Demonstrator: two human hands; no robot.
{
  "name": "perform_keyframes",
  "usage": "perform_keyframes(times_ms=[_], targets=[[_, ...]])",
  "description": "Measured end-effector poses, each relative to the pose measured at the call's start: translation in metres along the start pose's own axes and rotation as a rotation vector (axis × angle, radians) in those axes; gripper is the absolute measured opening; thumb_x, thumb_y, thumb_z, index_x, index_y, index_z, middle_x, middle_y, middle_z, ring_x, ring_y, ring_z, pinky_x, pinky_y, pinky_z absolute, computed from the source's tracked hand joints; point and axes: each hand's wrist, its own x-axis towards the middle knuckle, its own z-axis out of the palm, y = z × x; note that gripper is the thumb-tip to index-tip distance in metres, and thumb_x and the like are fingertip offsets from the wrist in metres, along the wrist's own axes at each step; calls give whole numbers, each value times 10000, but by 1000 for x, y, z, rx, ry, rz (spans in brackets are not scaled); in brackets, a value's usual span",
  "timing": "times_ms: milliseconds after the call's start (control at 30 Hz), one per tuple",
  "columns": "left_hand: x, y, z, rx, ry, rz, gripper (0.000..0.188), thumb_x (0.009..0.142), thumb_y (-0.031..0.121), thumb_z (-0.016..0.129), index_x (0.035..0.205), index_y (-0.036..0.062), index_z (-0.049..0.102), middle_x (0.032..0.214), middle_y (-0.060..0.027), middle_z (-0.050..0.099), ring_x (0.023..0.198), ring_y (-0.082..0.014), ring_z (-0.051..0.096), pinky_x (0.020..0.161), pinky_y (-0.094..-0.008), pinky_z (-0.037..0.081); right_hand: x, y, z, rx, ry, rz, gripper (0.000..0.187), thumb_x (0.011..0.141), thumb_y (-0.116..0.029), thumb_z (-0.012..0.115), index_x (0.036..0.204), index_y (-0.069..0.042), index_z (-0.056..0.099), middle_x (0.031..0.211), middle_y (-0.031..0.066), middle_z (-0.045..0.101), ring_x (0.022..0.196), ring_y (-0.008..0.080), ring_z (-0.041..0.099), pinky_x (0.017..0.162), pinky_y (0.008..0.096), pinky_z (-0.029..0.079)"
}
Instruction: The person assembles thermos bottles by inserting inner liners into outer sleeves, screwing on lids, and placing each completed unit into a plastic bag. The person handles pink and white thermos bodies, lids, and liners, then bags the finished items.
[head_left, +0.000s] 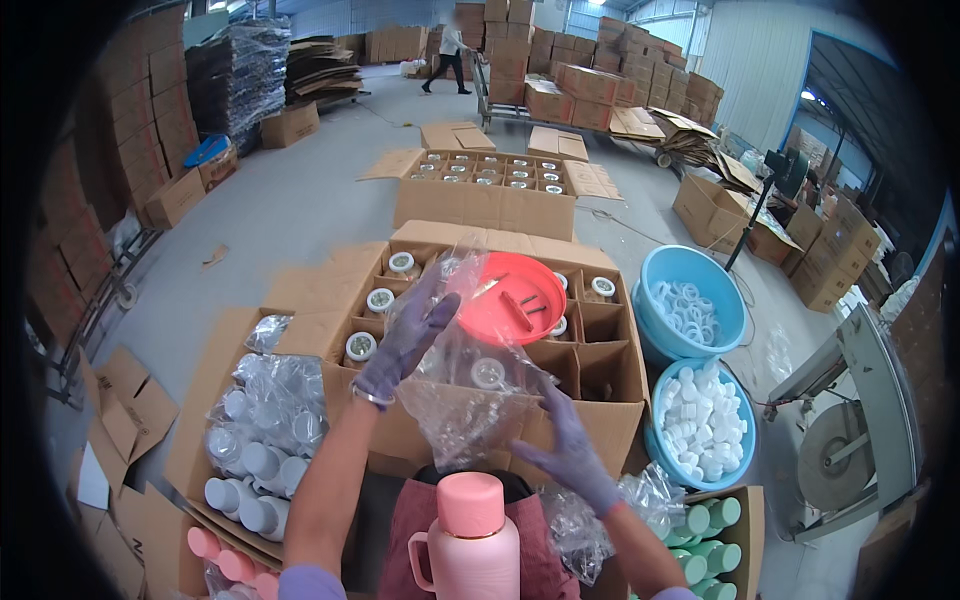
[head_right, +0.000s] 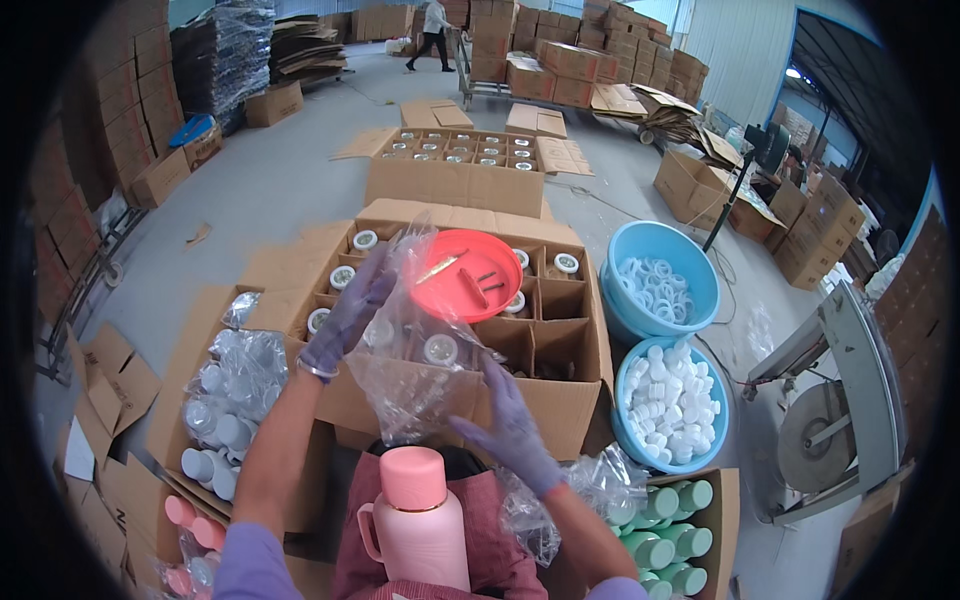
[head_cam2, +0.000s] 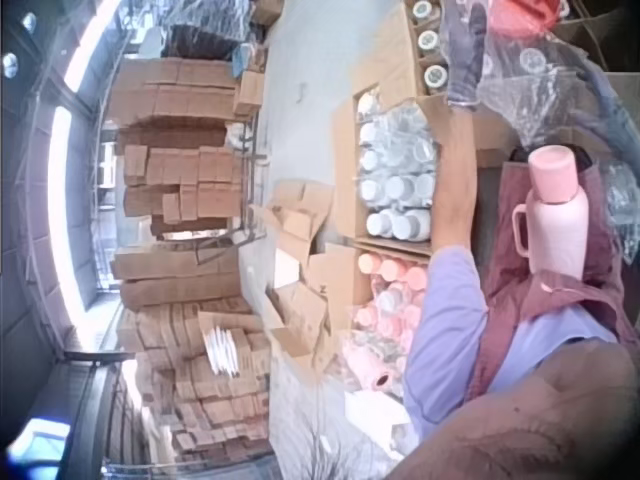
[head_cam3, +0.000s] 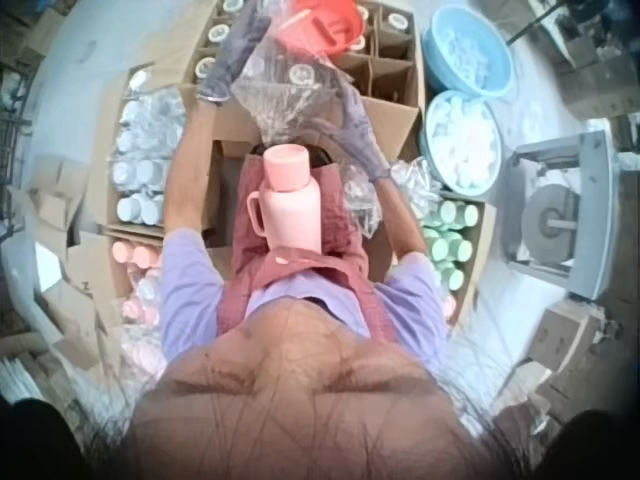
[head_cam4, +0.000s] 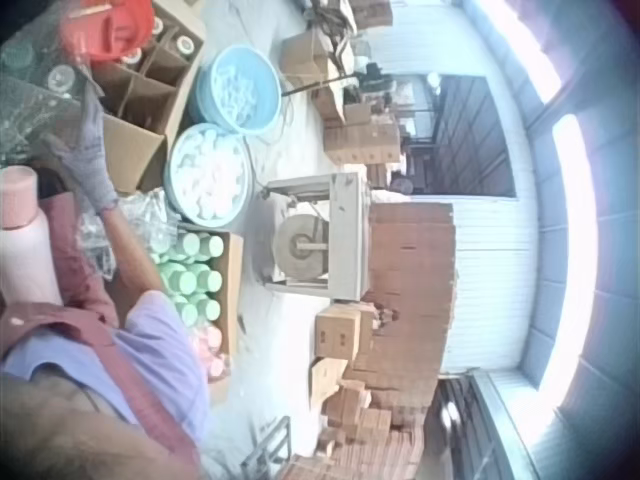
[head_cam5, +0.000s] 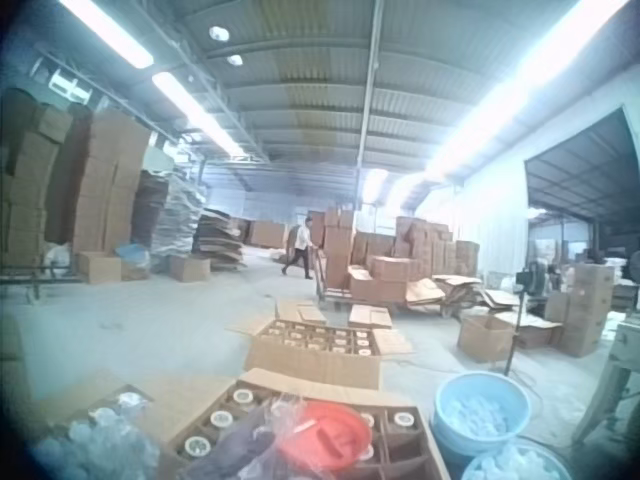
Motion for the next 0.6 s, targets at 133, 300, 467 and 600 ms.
perform_keyframes(times_ms=[133, 300, 467, 600], targets=[[-84, 52, -5, 510, 125, 199, 758, 917, 329, 707, 1456, -61, 345, 1382, -210, 472, 1281, -338, 463, 1119, -397, 341, 23, 40, 65, 393, 101, 404, 1016, 805, -314, 816, 1558, -34, 194, 1375, 206, 489, 1151, 281, 575, 949, 364, 506], [-166, -32, 30, 833, 56, 55, 574, 900, 302, 726, 1318, -22, 502, 1138, -188, 580, 1008, -315, 571, 873, -418, 481, 30, 22, 111, 725, 249, 306, 970, 791, -309, 818, 1542, -53, 259, 1320, 169, 486, 1150, 291, 532, 983, 411, 460], [-178, -40, 22, -576, 162, -411, 177, 1001, 171, 591, 989, 10, 663, 698, -4, 569, 617, -110, 529, 586, -270, 470, 10, 18, 72, -547, 255, 48, 659, 720, -282, 777, 1306, -110, 526, 1173, 153, 562, 1079, 352, 544, 952, 520, 403], [-237, -51, -21, -713, 80, -413, 164, 991, 158, 602, 935, 13, 654, 781, -10, 615, 650, -102, 545, 601, -276, 476, -9, 27, 60, -426, 264, 110, 220, 711, -102, 701, 924, -103, 645, 955, 126, 588, 940, 352, 572, 825, 460, 456]])
